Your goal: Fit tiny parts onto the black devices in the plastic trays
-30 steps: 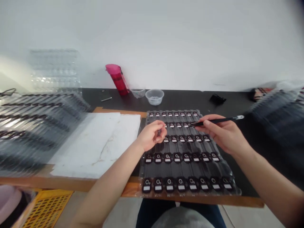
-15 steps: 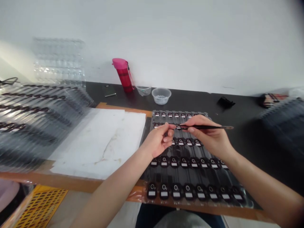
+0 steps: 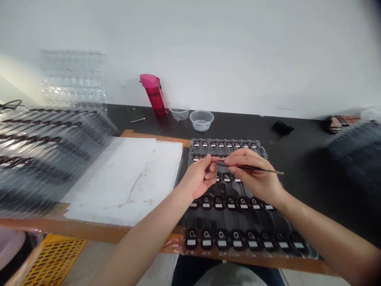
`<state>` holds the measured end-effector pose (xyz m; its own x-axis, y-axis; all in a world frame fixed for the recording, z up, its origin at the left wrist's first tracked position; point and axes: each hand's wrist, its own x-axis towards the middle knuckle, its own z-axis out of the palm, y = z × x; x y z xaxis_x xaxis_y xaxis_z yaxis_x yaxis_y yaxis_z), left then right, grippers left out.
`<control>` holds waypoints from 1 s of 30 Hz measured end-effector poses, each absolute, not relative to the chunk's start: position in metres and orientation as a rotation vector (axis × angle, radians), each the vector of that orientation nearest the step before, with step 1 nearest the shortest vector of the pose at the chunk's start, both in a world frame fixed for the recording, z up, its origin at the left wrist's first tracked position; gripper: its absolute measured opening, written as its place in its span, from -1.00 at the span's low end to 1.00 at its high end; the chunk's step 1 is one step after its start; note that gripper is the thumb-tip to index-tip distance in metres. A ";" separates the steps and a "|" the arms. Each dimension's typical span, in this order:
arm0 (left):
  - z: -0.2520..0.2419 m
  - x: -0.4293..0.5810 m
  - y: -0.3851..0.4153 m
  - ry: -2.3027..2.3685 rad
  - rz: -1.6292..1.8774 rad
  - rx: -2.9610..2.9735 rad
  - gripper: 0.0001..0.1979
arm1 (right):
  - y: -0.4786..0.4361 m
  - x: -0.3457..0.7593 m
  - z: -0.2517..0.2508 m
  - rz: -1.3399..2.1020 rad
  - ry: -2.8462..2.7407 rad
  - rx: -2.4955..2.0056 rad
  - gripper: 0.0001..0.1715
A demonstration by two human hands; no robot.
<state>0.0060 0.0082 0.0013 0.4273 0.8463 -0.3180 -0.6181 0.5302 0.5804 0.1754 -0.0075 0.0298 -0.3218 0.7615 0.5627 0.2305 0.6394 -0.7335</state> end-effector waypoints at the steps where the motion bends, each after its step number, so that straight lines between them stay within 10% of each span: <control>1: 0.001 0.006 0.008 0.621 0.947 0.413 -0.79 | -0.007 0.175 0.030 0.672 -1.848 -0.795 -0.78; 30: -0.004 0.004 0.006 0.510 0.850 0.786 -0.80 | -0.011 0.192 0.030 1.124 -1.519 -0.747 -0.84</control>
